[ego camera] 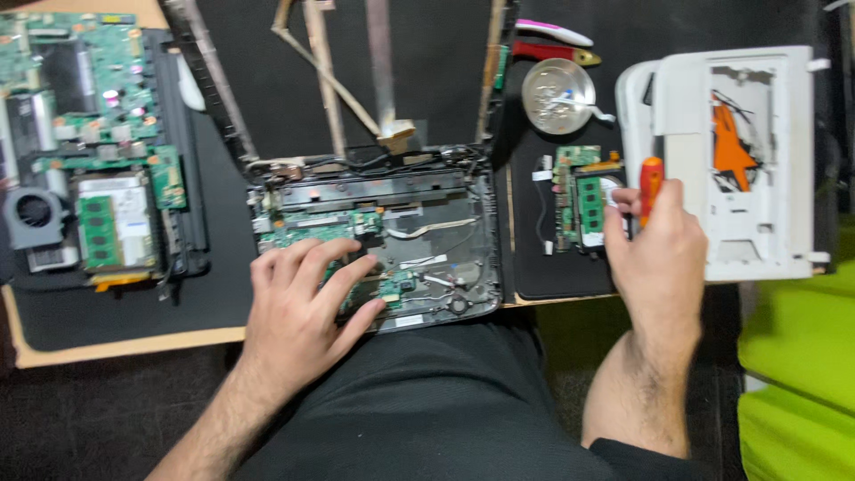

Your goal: The person uses a screwdriver to remove screws from a laptop motherboard and then lifts the board out of the chassis. They then proceed to remove screws from the laptop's cooling fan assembly.

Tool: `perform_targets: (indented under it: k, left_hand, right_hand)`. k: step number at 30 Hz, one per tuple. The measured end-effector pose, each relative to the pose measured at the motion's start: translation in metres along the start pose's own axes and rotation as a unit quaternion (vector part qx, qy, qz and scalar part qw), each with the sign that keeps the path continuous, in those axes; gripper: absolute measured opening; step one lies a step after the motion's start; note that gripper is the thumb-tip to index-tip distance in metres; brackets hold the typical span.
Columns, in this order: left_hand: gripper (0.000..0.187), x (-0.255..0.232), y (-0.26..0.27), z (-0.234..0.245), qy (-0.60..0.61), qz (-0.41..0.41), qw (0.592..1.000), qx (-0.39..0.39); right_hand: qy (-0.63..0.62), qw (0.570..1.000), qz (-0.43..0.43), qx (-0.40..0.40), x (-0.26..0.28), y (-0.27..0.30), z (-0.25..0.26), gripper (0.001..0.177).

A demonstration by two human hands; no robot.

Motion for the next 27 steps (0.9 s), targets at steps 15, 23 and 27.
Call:
perform_targets:
  k: [15, 23, 27]
  left_hand:
    - [0.048, 0.032, 0.025, 0.012, 0.231, 0.101, 0.947, -0.201]
    - [0.037, 0.058, 0.043, 0.023, 0.179, 0.119, 0.954, -0.211]
    - [0.020, 0.078, 0.057, 0.023, 0.174, 0.163, 0.951, -0.198]
  right_hand:
    - [-0.165, 0.978, 0.021, 0.130, 0.072, 0.016, -0.038, 0.043]
    - [-0.135, 0.982, 0.068, 0.117, 0.133, 0.002, -0.042, 0.040]
    - [-0.089, 0.985, -0.002, 0.148, 0.131, -0.002, -0.046, 0.057]
Point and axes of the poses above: each hand's wrist, its own y-axis away from the middle knuckle, its own z-axis out of the back of the hand, x = y × z, the point moved 10 cm from there along -y, towards the middle knuckle, and after that the axes turned 11 degrees about -y, right-handed, at the moved point
